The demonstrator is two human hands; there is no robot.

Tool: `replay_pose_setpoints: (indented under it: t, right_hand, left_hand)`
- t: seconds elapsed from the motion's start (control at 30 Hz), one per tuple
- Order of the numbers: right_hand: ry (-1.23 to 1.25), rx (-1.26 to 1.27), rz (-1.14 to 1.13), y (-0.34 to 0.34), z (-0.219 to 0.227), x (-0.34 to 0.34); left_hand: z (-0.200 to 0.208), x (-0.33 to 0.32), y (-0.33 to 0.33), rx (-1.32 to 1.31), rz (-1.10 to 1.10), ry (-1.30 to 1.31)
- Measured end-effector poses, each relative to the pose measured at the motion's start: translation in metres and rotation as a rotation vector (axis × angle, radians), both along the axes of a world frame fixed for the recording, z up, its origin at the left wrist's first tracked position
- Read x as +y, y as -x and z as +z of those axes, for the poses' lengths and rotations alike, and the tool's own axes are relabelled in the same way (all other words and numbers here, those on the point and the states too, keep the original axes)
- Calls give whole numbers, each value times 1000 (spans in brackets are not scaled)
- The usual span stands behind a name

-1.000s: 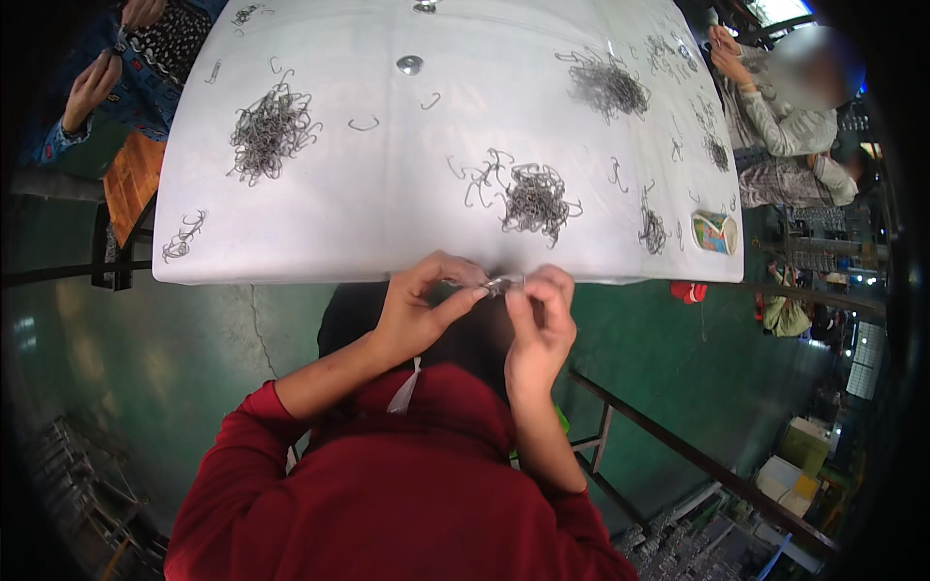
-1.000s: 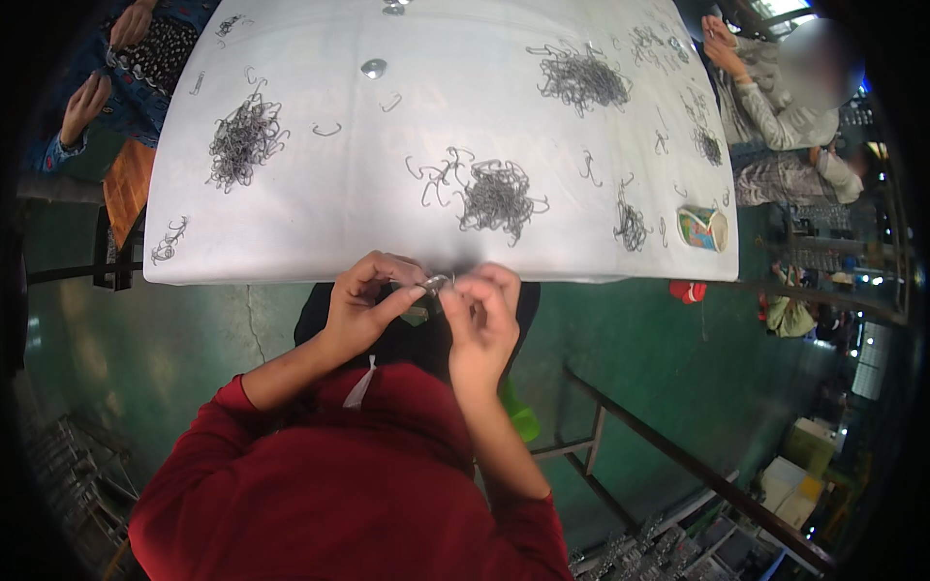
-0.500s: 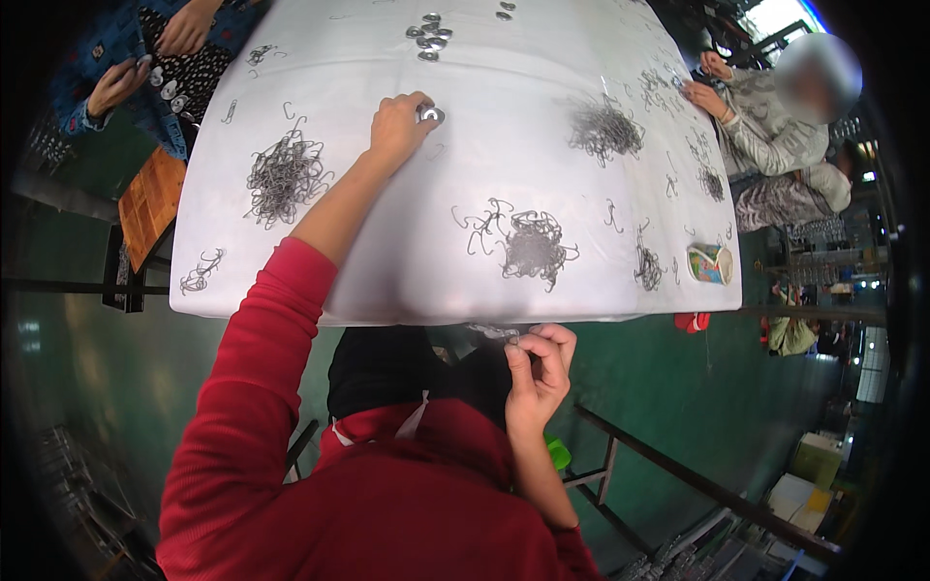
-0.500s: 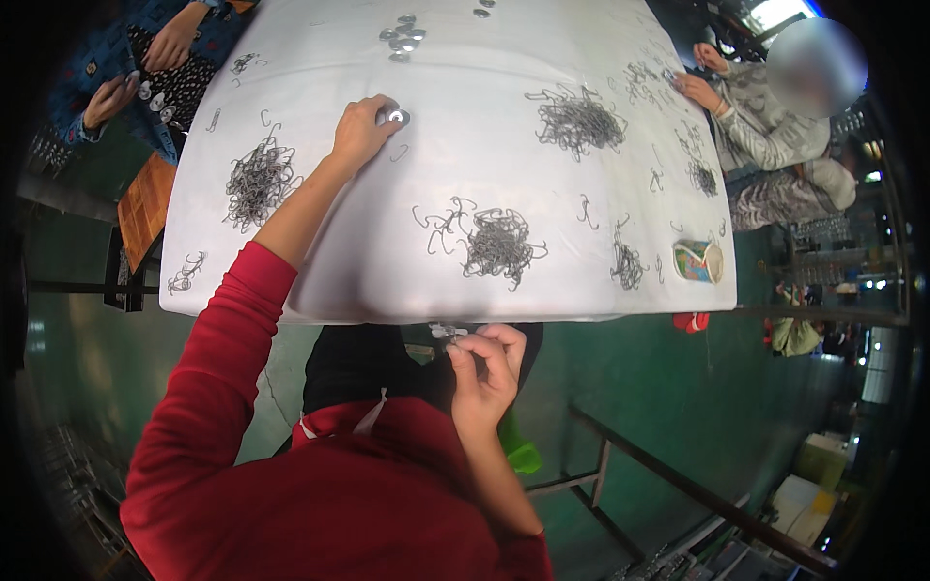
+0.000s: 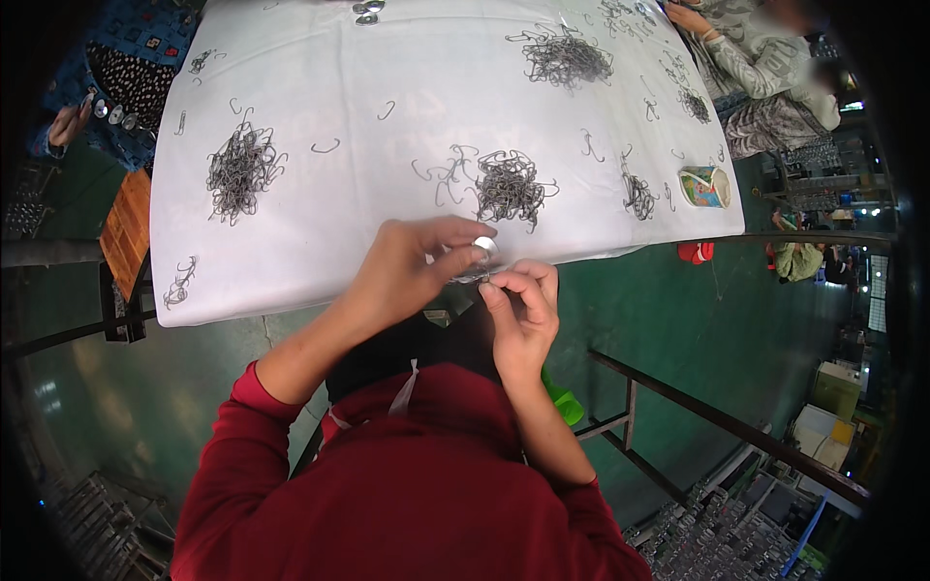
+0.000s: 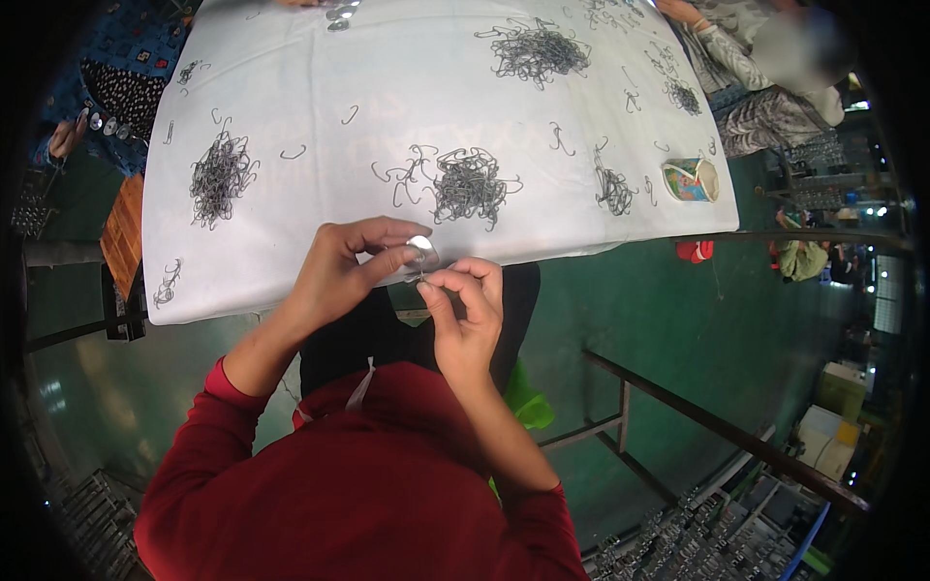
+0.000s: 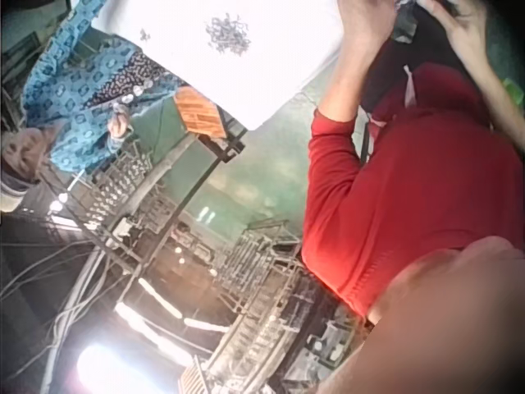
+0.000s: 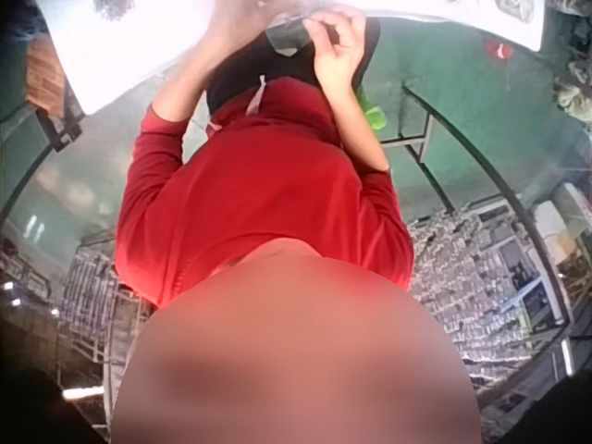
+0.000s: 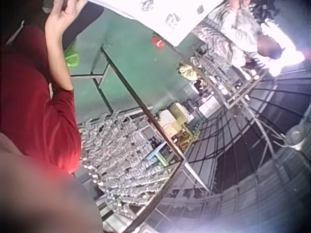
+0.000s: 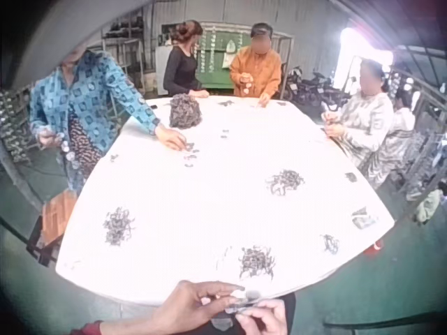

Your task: The person assembles small metal hooks and washers by hand at a table, then gathers the loose hooks into a pile and walks to a nearby rack to hang the assembled pieces. The person also collects remaining hooks from the table and places them into a container.

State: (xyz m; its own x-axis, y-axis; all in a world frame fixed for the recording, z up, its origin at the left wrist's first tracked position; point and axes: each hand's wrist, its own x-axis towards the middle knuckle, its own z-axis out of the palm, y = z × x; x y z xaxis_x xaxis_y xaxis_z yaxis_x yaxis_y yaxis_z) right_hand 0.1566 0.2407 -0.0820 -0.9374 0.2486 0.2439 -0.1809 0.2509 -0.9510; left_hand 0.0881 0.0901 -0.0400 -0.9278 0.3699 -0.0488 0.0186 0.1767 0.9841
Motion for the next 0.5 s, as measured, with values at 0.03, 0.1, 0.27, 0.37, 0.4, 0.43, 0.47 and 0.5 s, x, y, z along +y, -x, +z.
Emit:
replay_pose_setpoints:
  t: [0.03, 0.1, 0.27, 0.37, 0.4, 0.43, 0.47, 0.5]
  right_hand:
    - [-15, -5, -8, 0, 0, 0]
    - [-45, -26, -21, 0, 0, 1]
    - [-100, -80, -5, 0, 0, 5]
    - [-125, -63, -19, 14, 2, 20]
    - [-68, -86, -36, 23, 4, 28]
    - [-126, -172, -29, 36, 5, 38]
    - [-284, -47, 29, 59, 3, 49]
    - [-351, 32, 66, 87, -1, 57]
  left_hand:
    - [2, 1, -3, -34, -5, 32]
    - [4, 3, -8, 21, 7, 53]
    - [0, 5, -16, 132, 20, 174]
    - [-4, 5, -19, 197, 42, 174]
    - [-6, 6, -21, 222, 49, 99]
    - [-7, 6, -22, 234, 40, 78]
    - [-8, 6, -23, 255, 31, 92]
    - [-9, 7, -24, 257, 25, 66]
